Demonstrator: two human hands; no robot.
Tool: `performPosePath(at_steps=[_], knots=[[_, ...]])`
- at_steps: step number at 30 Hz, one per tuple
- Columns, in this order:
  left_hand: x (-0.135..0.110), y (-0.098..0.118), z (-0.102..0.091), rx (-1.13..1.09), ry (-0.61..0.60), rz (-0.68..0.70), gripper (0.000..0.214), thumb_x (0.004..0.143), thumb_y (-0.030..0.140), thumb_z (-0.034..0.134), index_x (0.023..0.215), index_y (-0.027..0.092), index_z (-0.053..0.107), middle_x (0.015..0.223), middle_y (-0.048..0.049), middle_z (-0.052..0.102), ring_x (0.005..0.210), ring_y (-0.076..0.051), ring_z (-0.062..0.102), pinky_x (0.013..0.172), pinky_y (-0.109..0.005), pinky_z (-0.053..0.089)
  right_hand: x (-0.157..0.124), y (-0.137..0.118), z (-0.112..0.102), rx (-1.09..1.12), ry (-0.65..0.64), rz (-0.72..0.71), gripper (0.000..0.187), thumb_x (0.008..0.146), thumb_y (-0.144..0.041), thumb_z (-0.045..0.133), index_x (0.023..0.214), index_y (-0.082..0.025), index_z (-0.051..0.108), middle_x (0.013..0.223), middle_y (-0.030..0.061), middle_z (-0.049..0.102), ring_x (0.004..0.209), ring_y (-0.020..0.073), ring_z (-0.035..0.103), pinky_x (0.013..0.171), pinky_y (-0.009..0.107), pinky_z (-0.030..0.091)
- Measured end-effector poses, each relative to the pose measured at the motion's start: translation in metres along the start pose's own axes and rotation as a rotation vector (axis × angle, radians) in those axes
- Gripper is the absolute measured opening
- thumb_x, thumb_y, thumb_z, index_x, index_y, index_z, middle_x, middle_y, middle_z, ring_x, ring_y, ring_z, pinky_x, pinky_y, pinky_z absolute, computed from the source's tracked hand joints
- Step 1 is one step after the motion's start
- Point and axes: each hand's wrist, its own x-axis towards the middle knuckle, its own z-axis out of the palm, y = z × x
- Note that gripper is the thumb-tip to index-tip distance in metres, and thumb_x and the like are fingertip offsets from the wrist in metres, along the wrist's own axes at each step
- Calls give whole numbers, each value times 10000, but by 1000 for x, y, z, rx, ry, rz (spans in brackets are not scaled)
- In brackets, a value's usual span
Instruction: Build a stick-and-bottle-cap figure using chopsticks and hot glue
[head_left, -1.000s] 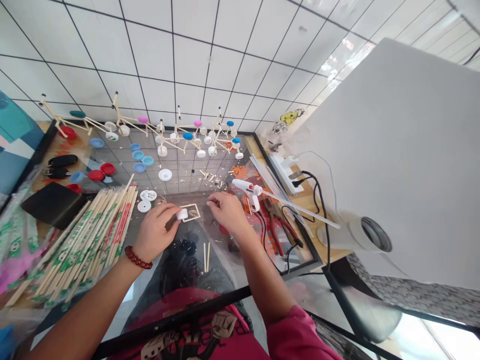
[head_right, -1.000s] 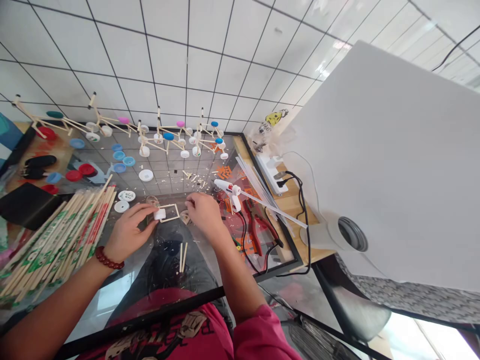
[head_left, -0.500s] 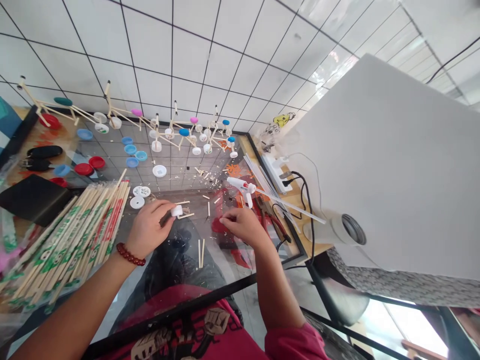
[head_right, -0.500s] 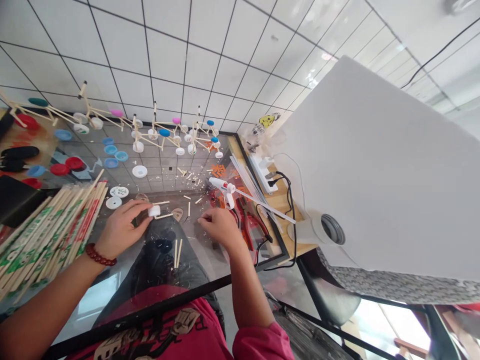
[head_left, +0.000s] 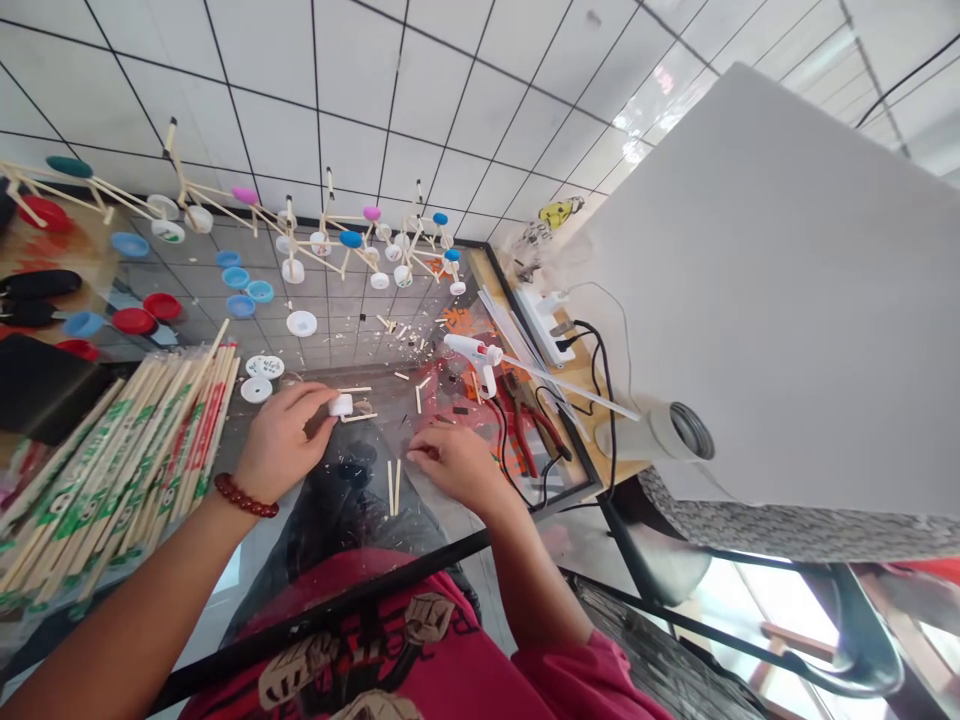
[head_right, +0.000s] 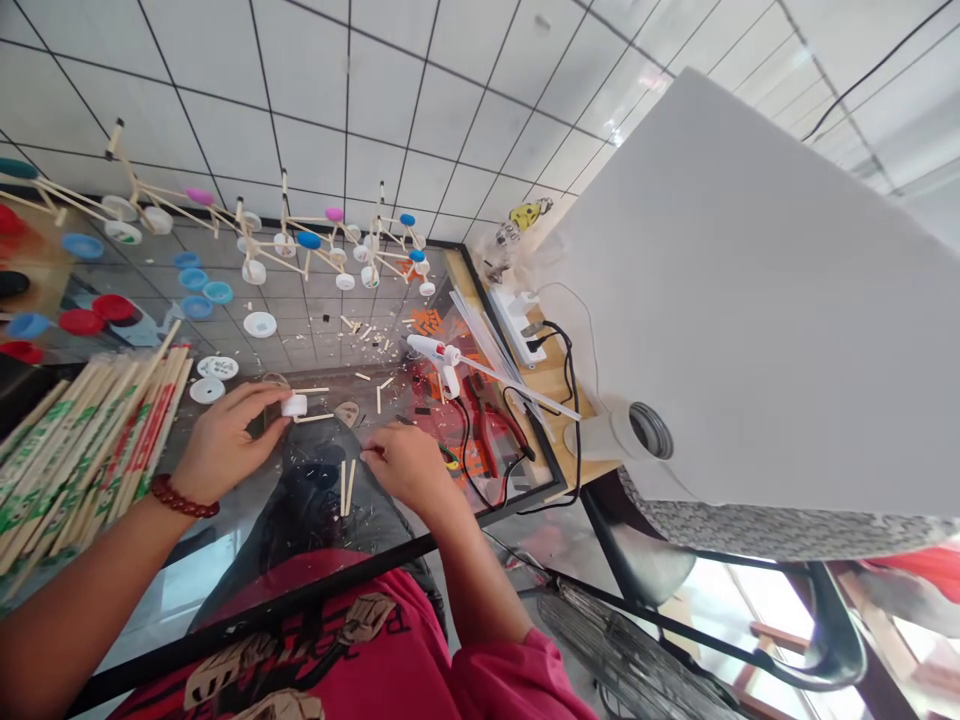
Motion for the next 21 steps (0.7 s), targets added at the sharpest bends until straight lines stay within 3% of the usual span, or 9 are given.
performPosePath(at_steps=[6, 10, 13, 17, 21], knots=[[0, -1, 0, -1, 18, 30, 237, 984, 261, 613, 1138, 164, 766, 1135, -130, 796, 1071, -304, 764, 951, -440, 613, 31, -9, -2, -40, 125, 33, 181, 1014, -178, 652, 1076, -212, 818, 1101, 101, 806, 1010, 238, 734, 831, 304, 495], [1, 5, -2, -52, 83, 14, 195, 971, 256, 651, 1122, 193, 757, 1123, -101, 791, 1040, -263, 771, 958, -401, 627, 43, -4, -6, 13, 264, 134, 99, 976, -197, 698, 975, -192, 797, 1035, 113, 778, 963, 253, 714, 821, 336, 501], [3, 11, -5, -115, 181, 12, 168, 962, 231, 691, 1118, 211, 747, 1135, -80, 781, 1041, -231, 773, 967, -368, 635, 47, -2, 5, 358, 297, 67, 86, 937, -274, 753, 971, -200, 781, 915, 59, 756, 848, 206, 684, 803, 328, 510], [4, 19, -8, -213, 235, 2, 178, 942, 201, 725, 1119, 220, 735, 1175, -75, 767, 1067, -218, 770, 903, -327, 660, 55, -13, 29, 889, 175, -33, 430, 813, -430, 855, 1170, -218, 744, 916, 16, 743, 768, 164, 639, 746, 306, 515], [2, 23, -7, -314, 189, -76, 209, 890, 218, 760, 1095, 230, 724, 1208, -86, 767, 1133, -250, 757, 940, -371, 666, 62, -24, 37, 1052, 170, -65, 363, 857, -543, 787, 1012, -219, 738, 779, -8, 675, 689, 148, 566, 686, 294, 463]])
